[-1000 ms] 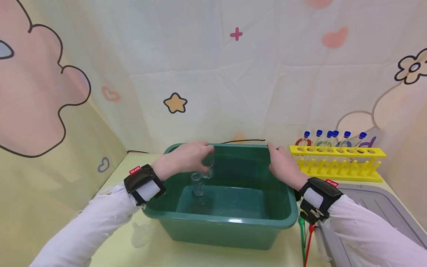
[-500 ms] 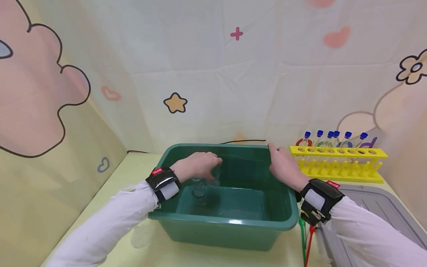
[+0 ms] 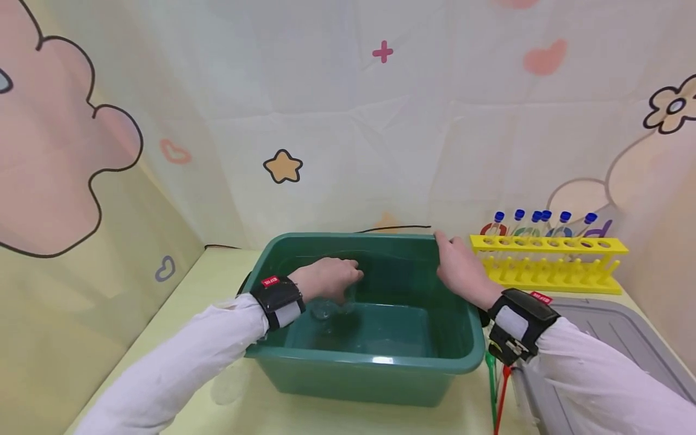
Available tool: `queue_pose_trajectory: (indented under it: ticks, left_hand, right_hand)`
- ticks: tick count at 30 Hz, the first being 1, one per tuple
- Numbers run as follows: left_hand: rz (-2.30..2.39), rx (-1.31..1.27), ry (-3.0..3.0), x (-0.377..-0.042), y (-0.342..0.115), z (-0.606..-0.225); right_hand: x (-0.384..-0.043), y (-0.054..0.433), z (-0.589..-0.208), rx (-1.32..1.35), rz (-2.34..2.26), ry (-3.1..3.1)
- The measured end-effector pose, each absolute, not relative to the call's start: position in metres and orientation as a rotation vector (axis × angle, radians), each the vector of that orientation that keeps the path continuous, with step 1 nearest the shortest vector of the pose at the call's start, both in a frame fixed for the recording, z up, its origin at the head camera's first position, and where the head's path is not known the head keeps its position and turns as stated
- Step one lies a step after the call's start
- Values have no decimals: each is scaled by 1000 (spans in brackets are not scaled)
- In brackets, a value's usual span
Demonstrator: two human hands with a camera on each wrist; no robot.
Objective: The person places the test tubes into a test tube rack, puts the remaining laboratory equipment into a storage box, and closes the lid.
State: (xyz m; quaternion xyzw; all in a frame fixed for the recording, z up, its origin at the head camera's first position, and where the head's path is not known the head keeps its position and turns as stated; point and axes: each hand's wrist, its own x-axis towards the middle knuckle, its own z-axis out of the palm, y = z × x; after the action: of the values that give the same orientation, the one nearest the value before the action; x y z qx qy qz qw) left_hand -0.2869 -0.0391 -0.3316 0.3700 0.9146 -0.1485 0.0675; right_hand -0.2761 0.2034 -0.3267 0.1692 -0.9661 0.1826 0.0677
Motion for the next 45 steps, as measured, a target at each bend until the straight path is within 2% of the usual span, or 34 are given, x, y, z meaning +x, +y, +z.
queue_pose_trajectory:
  ticks: [12,45]
  left_hand:
    - [-540,1155,2767,-299,-44,-344]
    - [-661,1254,2735,-303,-41,-365]
  right_hand:
    - [-277,204,-328,515,542,-2923]
    - [-277,205,-327,510,541,-2907]
